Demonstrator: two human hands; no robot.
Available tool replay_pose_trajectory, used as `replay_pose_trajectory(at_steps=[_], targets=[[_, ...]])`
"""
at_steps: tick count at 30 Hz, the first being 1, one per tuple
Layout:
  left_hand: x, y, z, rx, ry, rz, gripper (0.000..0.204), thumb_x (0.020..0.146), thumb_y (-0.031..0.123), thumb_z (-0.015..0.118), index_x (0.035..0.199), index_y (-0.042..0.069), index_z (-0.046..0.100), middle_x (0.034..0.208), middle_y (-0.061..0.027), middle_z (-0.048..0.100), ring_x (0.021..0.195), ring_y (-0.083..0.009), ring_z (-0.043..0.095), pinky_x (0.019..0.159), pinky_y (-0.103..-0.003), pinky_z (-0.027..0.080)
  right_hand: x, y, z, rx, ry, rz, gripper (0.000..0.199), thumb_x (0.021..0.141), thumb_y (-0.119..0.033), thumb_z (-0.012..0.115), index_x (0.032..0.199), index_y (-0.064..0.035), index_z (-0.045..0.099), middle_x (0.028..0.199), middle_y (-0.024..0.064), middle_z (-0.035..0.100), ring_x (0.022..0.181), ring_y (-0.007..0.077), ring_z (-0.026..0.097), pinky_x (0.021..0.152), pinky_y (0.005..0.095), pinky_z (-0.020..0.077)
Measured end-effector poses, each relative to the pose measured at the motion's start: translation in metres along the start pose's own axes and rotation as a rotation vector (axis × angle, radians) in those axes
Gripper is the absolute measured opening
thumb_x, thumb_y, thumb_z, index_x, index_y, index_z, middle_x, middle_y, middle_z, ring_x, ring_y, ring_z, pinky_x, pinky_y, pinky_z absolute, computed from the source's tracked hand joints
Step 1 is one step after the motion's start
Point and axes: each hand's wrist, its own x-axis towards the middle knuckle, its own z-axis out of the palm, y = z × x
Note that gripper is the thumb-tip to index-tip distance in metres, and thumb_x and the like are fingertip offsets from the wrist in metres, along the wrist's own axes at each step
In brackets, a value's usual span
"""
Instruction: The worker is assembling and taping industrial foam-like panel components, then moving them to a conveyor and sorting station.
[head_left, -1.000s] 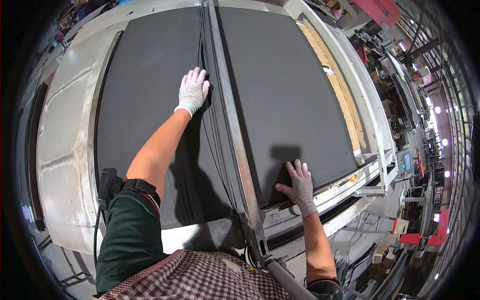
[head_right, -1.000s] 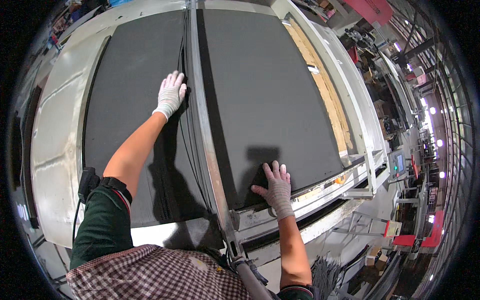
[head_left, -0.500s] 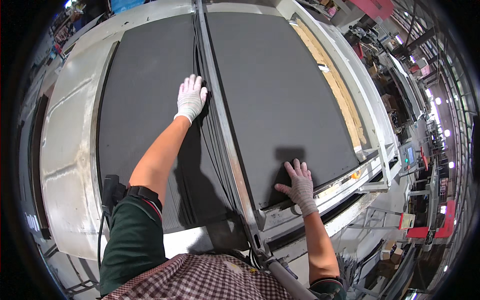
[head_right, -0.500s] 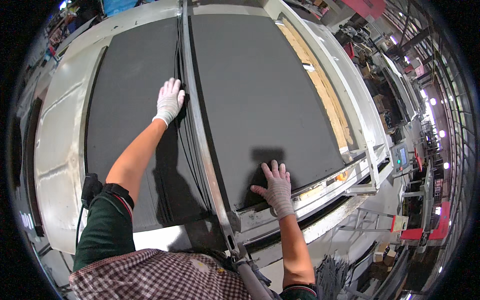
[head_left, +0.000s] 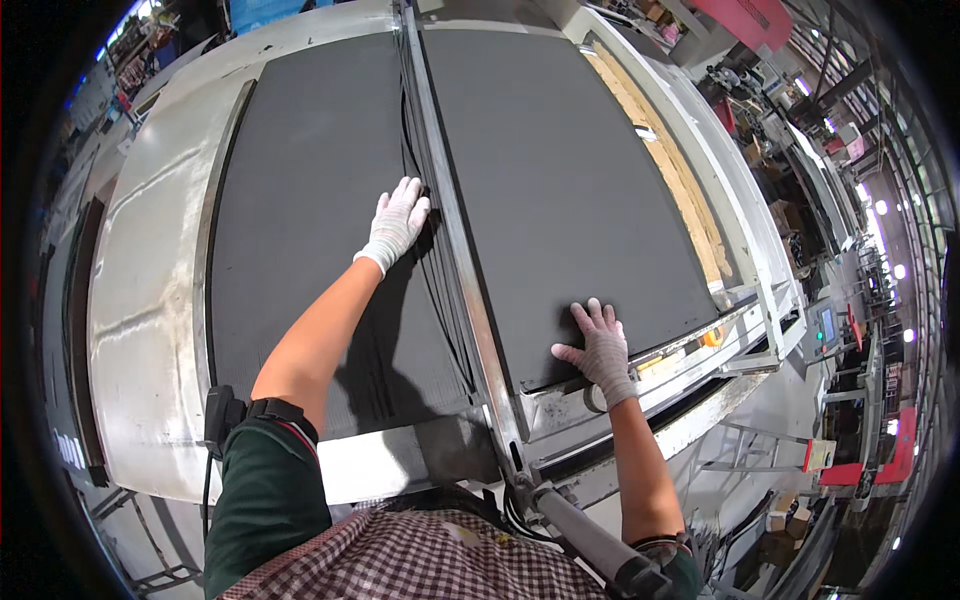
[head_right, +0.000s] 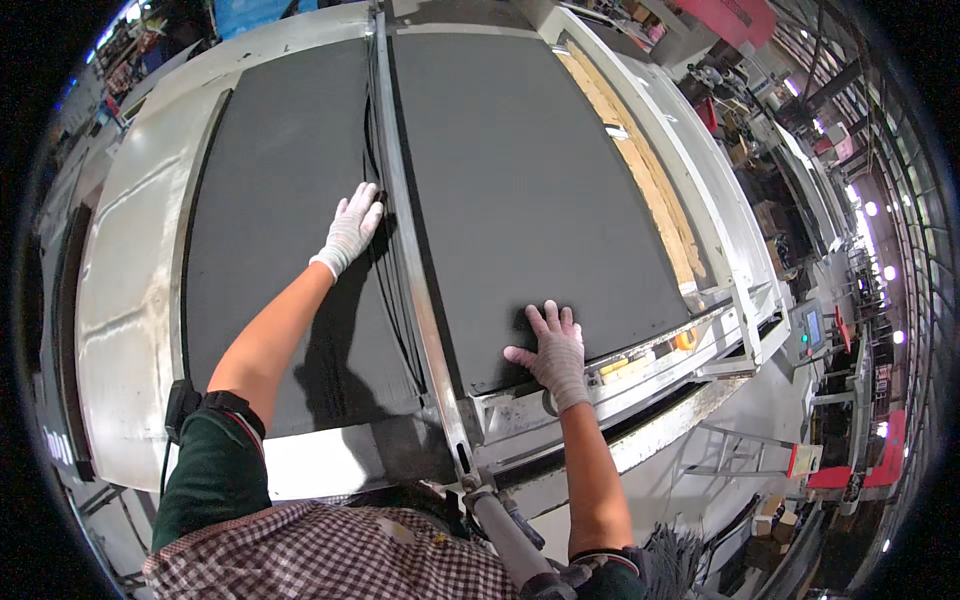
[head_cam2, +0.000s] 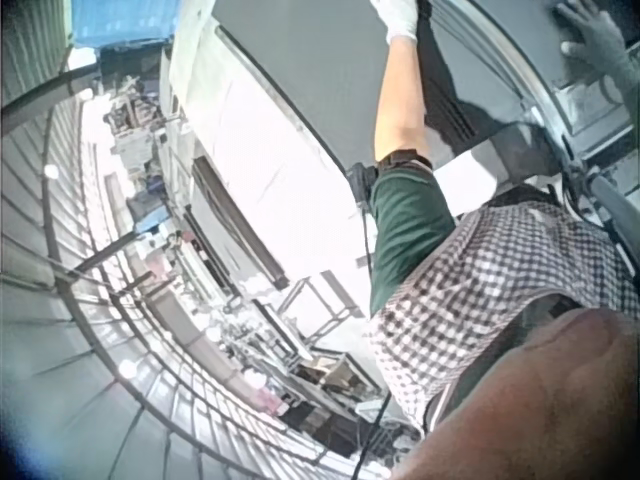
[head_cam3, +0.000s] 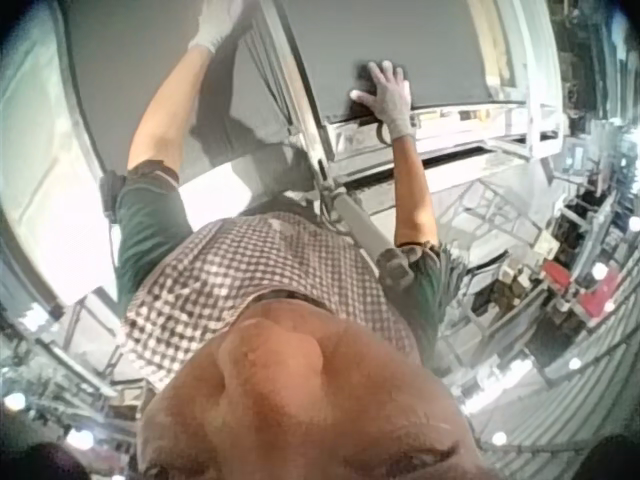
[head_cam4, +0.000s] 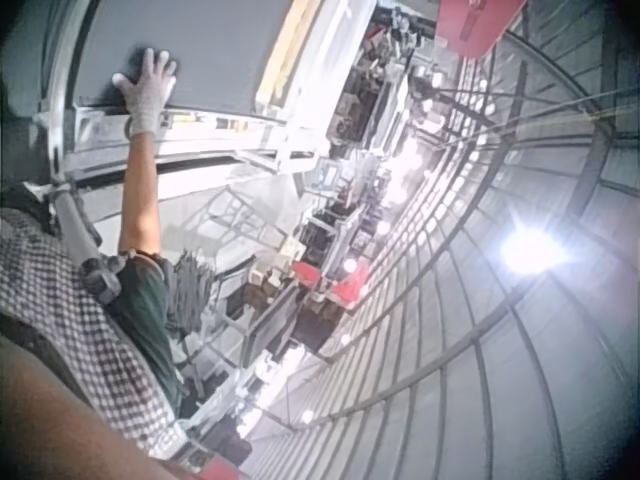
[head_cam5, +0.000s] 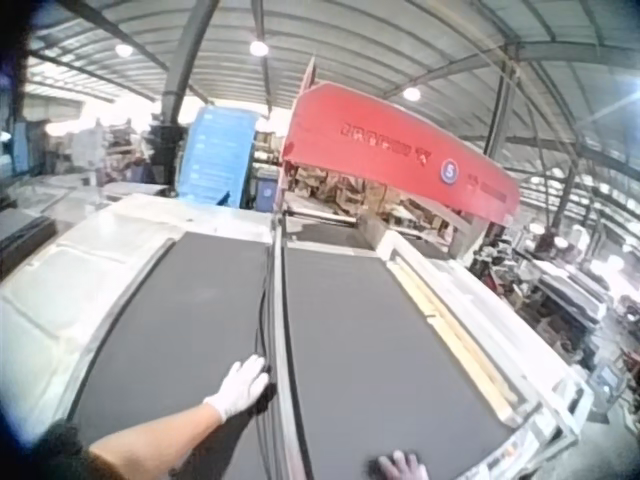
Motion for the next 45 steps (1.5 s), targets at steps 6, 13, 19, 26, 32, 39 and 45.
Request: replay_pose_trajectory(at_steps=[6,13,19,26,32,39,45], targets=[[-0.097,0.017,-0.059,-0.123,0.057,0.120,0.047,0.104,0.031,0.042,0.142,0.004,0.046,0.149,-0.0171,0.046,0.141,-0.0310,0.040,0.118,-0.047,0.027,-0.002,-0.003,-0.011,-0.004,0.026,-0.065,0.075,0.083,-0.065,0.061,0.139,-0.0168,0.053,0.135,0.0140,0.051,0.124,0.0351,0.049,0.099,0.0477,0.0435],[-0.272,0.052,-0.121,-0.134,0.011,0.123,0.049,0.104,0.028,0.044,0.144,-0.001,0.044,0.149,-0.0214,0.045,0.140,-0.0345,0.040,0.120,-0.046,0.025,-0.018,0.004,0.004,0.094,0.271,-0.105,0.060,0.092,-0.054,0.056,0.137,-0.0151,0.057,0.137,0.0123,0.050,0.125,0.0342,0.048,0.102,0.0474,0.0416],[-0.427,0.110,-0.155,-0.240,0.059,0.068,0.052,0.099,0.020,0.043,0.145,-0.005,0.041,0.148,-0.0257,0.044,0.141,-0.0407,0.038,0.120,-0.051,0.023,-0.022,0.013,0.017,0.117,0.251,-0.100,0.054,0.096,-0.054,0.051,0.134,-0.0176,0.059,0.138,0.0111,0.051,0.130,0.0351,0.046,0.104,0.0497,0.0408],[-0.640,0.159,-0.116,-0.194,0.158,-0.302,0.047,0.103,0.017,0.040,0.146,-0.004,0.042,0.146,-0.0239,0.049,0.136,-0.0403,0.045,0.117,-0.049,0.030,-0.042,0.015,0.012,0.120,0.261,-0.142,0.049,0.097,-0.053,0.048,0.128,-0.0172,0.061,0.133,0.0097,0.054,0.123,0.0337,0.051,0.100,0.0504,0.0431],[-0.928,0.162,-0.003,-0.843,0.212,-1.270,0.047,0.107,0.027,0.042,0.146,0.001,0.047,0.140,-0.0209,0.057,0.132,-0.0340,0.052,0.110,-0.037,0.038,-0.026,0.057,0.065,-0.092,0.413,-0.506,0.049,0.096,-0.048,0.053,0.135,-0.0180,0.055,0.143,0.0098,0.048,0.135,0.0350,0.045,0.105,0.0507,0.0412],[-1.116,0.165,0.105,-0.649,0.262,-1.586,0.048,0.107,0.029,0.043,0.143,-0.003,0.050,0.132,-0.0190,0.063,0.122,-0.0296,0.059,0.105,-0.033,0.043,0.026,0.126,0.107,0.112,0.361,-0.561,0.041,0.087,-0.030,0.065,0.125,-0.0164,0.069,0.152,0.0114,0.048,0.144,0.0398,0.037,0.118,0.0470,0.0309],[-1.080,0.136,0.125,-0.706,0.324,-1.433,0.047,0.107,0.028,0.046,0.141,-0.004,0.051,0.131,-0.0181,0.064,0.120,-0.0274,0.060,0.104,-0.033,0.044,0.000,0.131,0.078,0.548,0.367,-0.955,0.049,0.085,-0.032,0.068,0.131,-0.0162,0.064,0.158,0.0095,0.038,0.149,0.0370,0.029,0.124,0.0474,0.0198]])
